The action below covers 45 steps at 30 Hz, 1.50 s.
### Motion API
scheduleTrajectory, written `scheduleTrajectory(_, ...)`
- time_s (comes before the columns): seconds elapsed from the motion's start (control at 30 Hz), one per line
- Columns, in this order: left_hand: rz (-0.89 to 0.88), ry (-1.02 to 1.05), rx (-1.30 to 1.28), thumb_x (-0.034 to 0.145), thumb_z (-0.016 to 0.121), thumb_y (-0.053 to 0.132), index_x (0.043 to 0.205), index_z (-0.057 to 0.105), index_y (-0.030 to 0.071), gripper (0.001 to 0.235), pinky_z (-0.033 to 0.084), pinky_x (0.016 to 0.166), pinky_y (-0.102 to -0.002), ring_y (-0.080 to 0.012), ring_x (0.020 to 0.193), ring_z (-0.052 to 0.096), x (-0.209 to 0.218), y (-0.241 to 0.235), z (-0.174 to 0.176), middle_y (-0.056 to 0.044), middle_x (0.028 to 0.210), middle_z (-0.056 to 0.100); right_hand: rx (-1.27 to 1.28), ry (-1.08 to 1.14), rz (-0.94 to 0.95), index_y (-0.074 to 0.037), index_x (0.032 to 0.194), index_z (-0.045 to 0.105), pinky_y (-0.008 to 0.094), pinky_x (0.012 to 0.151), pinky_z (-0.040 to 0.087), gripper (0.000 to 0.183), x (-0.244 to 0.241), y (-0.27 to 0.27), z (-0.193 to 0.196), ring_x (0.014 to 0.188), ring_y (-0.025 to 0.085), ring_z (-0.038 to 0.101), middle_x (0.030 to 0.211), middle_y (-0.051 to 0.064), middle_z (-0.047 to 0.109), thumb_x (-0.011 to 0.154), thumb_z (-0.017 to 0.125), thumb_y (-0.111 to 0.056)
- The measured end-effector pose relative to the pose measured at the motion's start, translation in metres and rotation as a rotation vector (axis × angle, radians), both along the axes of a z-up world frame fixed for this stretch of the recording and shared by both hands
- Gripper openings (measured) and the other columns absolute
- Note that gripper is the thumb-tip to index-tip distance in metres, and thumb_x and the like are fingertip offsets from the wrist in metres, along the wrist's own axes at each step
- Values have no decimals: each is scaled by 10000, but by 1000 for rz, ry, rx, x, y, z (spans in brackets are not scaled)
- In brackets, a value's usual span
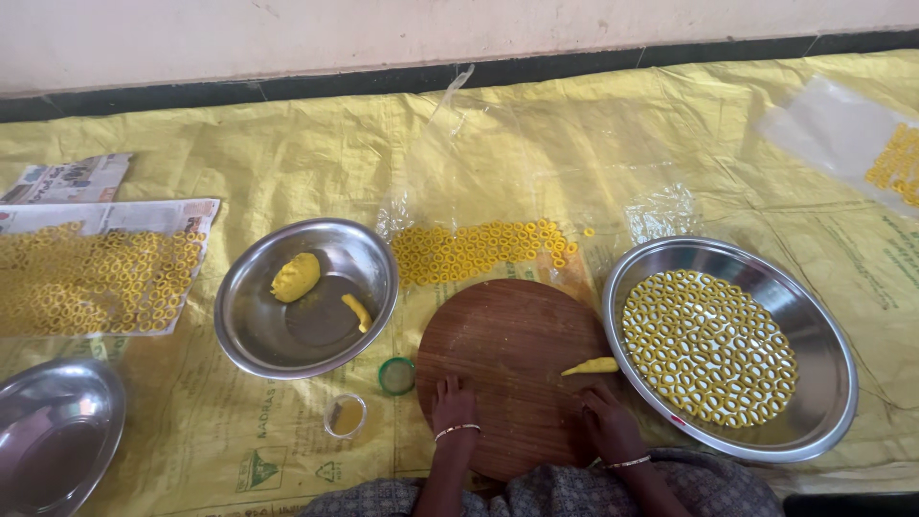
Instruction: The person rolls a yellow dough rope on a wooden board, pinches off small segments, and forms them into rings by hand. The rings are placed into a metal tray and arranged in rows. Additional dough is taken from a bowl as needed.
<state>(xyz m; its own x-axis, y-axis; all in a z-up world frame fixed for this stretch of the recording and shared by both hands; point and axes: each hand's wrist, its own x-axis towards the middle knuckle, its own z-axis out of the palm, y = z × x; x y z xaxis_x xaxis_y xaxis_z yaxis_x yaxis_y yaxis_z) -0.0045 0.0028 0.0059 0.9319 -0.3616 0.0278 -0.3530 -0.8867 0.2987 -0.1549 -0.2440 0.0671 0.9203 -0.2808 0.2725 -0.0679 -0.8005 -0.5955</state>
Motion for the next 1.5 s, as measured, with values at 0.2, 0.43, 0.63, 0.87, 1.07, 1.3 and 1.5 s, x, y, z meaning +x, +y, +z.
scheduleTrajectory(0.2,-10,16,9,797,713,73,1159,652,124,371,501,976,-475,-325,1234,525,-1,2,9,-109,1265,555,29,24,-21,-108,1045,698,457,706,565,225,1,0,-14,861,368,707,1102,85,704,835,625,-69)
scheduleTrajectory(0.43,70,150,-178,864,703,121,1128,676,137,267,500,965,-498,-327,1237,512,-6,7,41,-97,1234,574,27,35,-36,-101,1052,682,463,702,565,233,5,-3,-17,857,372,706,1104,85,702,827,630,-66)
scheduleTrajectory(0.63,75,141,-483,792,749,51,1120,716,114,335,515,943,-462,-331,1082,588,-5,12,50,-101,1071,675,12,-31,7,-98,1068,685,468,692,560,259,4,0,-7,854,386,694,1079,105,698,823,618,-44)
scheduleTrajectory(0.87,207,551,-762,852,794,120,1173,730,112,327,581,751,-323,-168,832,711,-7,2,41,-73,926,758,40,-13,7,-78,1055,671,475,702,551,245,5,-3,-21,839,390,691,1057,125,708,819,623,-36)
scheduleTrajectory(1.07,195,711,-971,837,826,96,1158,749,40,335,563,754,-316,-141,817,679,-17,-12,17,-66,897,752,470,48,-27,-100,1188,720,341,704,575,273,12,5,-35,774,189,726,952,83,772,923,688,-158)
scheduleTrajectory(1.3,163,817,-1069,830,811,53,1168,738,20,347,572,732,-285,-134,829,670,-25,-24,14,-55,932,748,1046,363,138,-102,1362,626,260,724,563,421,15,35,-18,778,86,664,961,-14,730,953,666,-191)
scheduleTrajectory(1.5,109,832,-1027,827,818,66,1177,737,24,362,566,743,-281,-121,851,684,-35,-34,26,-48,948,750,1144,379,215,-46,1336,663,248,762,556,383,13,35,-5,811,75,660,965,-1,719,985,676,-196)
